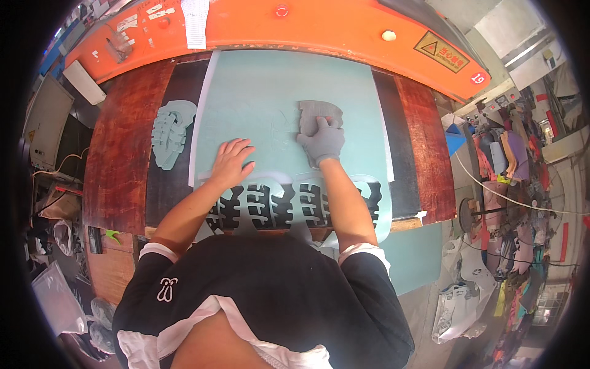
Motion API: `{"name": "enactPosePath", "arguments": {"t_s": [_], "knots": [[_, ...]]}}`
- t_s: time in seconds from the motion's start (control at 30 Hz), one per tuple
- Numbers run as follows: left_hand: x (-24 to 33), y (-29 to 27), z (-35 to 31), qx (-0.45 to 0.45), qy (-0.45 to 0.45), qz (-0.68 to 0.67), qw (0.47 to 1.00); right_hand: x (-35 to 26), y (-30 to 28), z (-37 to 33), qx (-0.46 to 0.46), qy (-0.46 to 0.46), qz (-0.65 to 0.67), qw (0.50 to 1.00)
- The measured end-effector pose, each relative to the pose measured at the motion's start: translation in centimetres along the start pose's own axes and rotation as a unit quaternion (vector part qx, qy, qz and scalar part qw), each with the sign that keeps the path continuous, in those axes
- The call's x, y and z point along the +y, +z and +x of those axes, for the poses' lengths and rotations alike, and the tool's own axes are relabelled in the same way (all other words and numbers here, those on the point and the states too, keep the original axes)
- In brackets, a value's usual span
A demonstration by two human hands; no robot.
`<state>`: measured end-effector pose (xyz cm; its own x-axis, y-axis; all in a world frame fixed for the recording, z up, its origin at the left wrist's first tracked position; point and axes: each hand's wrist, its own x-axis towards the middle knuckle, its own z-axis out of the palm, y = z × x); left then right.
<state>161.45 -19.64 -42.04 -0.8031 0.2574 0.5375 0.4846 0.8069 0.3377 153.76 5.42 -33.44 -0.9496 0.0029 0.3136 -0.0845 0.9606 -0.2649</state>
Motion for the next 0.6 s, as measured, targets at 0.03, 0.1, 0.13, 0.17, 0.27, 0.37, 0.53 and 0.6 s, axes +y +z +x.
{"name": "enactPosePath", "arguments": {"t_s": [0.03, 0.1, 0.13, 0.17, 0.27, 0.37, 0.53, 0.6], "knots": [[0.01, -0.05, -0.01, -0.002, 0.001, 0.001, 1.000, -0.02, 0.12, -0.09, 0.002, 0.000, 0.000, 1.000], [0.06, -0.08, 0.03, 0.002, 0.003, 0.000, 1.000, -0.07, 0.33, -0.20, 0.031, -0.014, -0.018, 0.999], [0.06, -0.07, 0.05, 0.006, 0.006, 0.000, 1.000, -0.08, 0.41, -0.25, 0.047, -0.022, -0.026, 0.998], [0.07, -0.05, 0.07, 0.008, 0.008, 0.000, 1.000, -0.08, 0.45, -0.28, 0.052, -0.025, -0.023, 0.998], [0.04, 0.00, 0.11, 0.015, 0.013, -0.002, 1.000, -0.03, 0.46, -0.33, 0.056, -0.031, -0.017, 0.998], [0.06, 0.03, 0.19, 0.019, 0.016, 0.002, 1.000, 0.02, 0.37, -0.21, 0.037, -0.025, -0.019, 0.999], [0.25, -0.08, 0.18, 0.015, 0.016, 0.006, 1.000, -0.03, 0.03, -0.04, 0.021, -0.014, -0.030, 0.999], [0.26, -0.10, 0.16, 0.021, 0.018, 0.010, 1.000, -0.06, -0.07, -0.12, 0.019, -0.014, -0.031, 0.999]]}}
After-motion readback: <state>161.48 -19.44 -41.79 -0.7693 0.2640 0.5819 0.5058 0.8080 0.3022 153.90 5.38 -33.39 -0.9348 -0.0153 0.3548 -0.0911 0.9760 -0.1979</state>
